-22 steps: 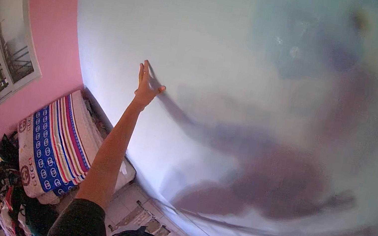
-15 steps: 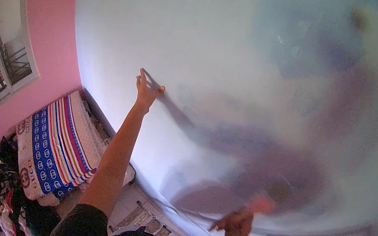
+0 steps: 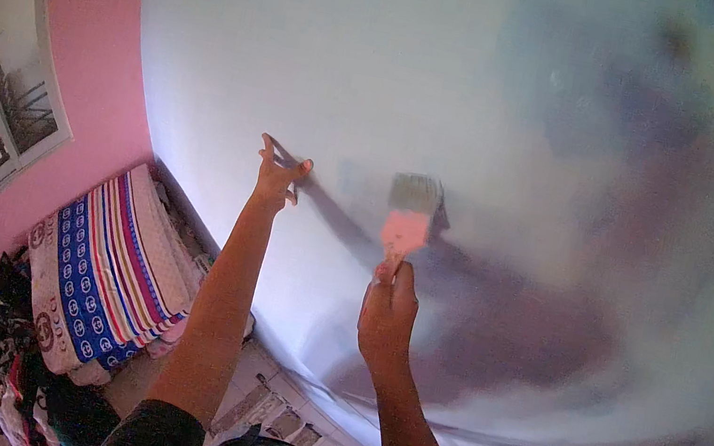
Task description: The recorder is painting a pink and white wall with light blue paint using a brush and a bucket on a ladder.
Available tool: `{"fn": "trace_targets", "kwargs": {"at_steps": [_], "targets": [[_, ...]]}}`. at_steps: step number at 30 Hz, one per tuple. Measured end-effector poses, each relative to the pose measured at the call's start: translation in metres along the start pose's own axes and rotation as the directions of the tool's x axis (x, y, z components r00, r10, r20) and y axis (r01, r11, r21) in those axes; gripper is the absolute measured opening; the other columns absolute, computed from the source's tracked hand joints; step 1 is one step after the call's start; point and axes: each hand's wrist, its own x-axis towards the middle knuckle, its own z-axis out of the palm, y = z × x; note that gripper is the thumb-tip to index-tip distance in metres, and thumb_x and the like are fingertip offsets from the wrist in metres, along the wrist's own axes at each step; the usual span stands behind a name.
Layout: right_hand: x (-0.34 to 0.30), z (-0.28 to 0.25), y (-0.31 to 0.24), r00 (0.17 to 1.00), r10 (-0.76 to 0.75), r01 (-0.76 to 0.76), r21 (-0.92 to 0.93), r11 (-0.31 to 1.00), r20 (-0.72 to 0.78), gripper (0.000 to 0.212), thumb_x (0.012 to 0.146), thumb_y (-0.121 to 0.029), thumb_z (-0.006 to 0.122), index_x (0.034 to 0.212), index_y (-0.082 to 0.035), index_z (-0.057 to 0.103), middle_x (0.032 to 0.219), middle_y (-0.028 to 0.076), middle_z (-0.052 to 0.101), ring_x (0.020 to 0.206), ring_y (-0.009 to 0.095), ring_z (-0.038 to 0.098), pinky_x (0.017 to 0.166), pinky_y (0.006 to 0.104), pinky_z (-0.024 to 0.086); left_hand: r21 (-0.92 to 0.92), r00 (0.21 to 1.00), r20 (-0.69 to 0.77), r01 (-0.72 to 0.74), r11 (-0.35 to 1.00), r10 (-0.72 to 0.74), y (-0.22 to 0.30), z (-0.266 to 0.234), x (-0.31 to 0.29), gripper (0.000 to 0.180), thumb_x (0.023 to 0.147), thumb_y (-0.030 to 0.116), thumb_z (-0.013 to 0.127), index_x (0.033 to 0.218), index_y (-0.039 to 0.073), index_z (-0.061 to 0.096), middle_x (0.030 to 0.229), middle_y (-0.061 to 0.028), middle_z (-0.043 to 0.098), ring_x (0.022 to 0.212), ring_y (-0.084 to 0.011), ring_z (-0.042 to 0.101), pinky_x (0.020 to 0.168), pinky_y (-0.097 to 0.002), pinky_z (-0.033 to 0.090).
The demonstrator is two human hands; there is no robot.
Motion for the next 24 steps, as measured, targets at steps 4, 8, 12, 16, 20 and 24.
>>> {"fn": "trace_targets", "kwargs": {"at_steps": [4, 8, 12, 16, 20, 24], "targets": [[-0.036, 0.018, 0.025, 0.847, 0.519, -0.531, 0.145, 0.835, 0.112, 0.028, 0.099, -0.026, 0.039, 0.103, 0.001, 0.041, 0.071, 0.026, 0.05, 0.07, 0.04, 0.056, 0.059, 0.049, 0.041, -0.061, 1.0, 0.018, 0.008, 0.998, -0.007, 0.004, 0.0, 0.001, 0.122, 0.074, 0.017, 0.079, 0.145, 0.019, -0.02, 0.146, -0.0229, 0.015, 0.115, -0.0391, 0.049, 0.052, -0.0524, 0.058], [-0.045, 0.012, -0.012, 0.89, 0.447, -0.456, 0.219, 0.863, 0.09, 0.022, 0.099, -0.023, 0.042, 0.095, -0.002, 0.045, 0.066, 0.007, 0.046, 0.056, 0.012, 0.044, 0.051, 0.0306, 0.037, -0.025, 0.997, -0.037, -0.069, 0.997, 0.068, -0.006, -0.006, 0.003, 0.117, 0.075, 0.013, 0.077, 0.146, 0.019, -0.016, 0.14, -0.0226, 0.026, 0.103, -0.0371, 0.056, 0.046, -0.0476, 0.056], [0.01, -0.006, -0.035, 0.937, 0.35, -0.347, 0.165, 0.923, 0.007, 0.022, 0.099, -0.02, 0.04, 0.1, 0.002, 0.04, 0.067, 0.024, 0.05, 0.063, 0.04, 0.054, 0.058, 0.0462, 0.041, -0.109, 1.0, 0.005, -0.017, 0.994, 0.018, -0.004, -0.002, 0.003, 0.112, 0.077, 0.009, 0.073, 0.147, 0.02, -0.013, 0.13, -0.0214, 0.039, 0.092, -0.0353, 0.06, 0.04, -0.0428, 0.051], [-0.029, 0.021, 0.037, 0.945, 0.327, -0.323, 0.206, 0.923, 0.018, 0.024, 0.097, -0.018, 0.043, 0.099, 0.006, 0.044, 0.075, 0.028, 0.051, 0.072, 0.041, 0.055, 0.065, 0.0481, 0.043, -0.032, 1.0, -0.023, -0.012, 0.999, 0.012, -0.013, 0.002, 0.005, 0.111, 0.078, 0.013, 0.073, 0.147, 0.026, -0.012, 0.132, -0.0204, 0.04, 0.094, -0.0346, 0.058, 0.051, -0.0507, 0.05], [-0.028, 0.01, -0.023, 0.884, 0.441, -0.467, 0.307, 0.83, 0.153, 0.031, 0.097, -0.026, 0.044, 0.105, 0.004, 0.04, 0.08, 0.029, 0.054, 0.074, 0.045, 0.057, 0.066, 0.0511, 0.043, -0.161, 1.0, -0.009, -0.008, 0.987, 0.007, -0.022, 0.0, 0.002, 0.125, 0.068, 0.022, 0.083, 0.148, 0.022, -0.013, 0.154, -0.0164, -0.002, 0.123, -0.0315, 0.041, 0.043, -0.0366, 0.046], [0.027, 0.002, -0.016, 0.98, 0.108, -0.094, 0.086, 0.992, -0.168, 0.029, 0.099, -0.028, 0.043, 0.096, 0.0, 0.043, 0.069, 0.012, 0.048, 0.055, 0.015, 0.044, 0.052, 0.035, 0.037, -0.099, 0.996, -0.024, 0.083, 0.992, -0.086, 0.006, 0.031, -0.023, 0.125, 0.072, 0.022, 0.081, 0.146, 0.02, -0.019, 0.154, -0.0185, -0.002, 0.113, -0.0282, 0.047, 0.041, -0.0327, 0.04]]}}
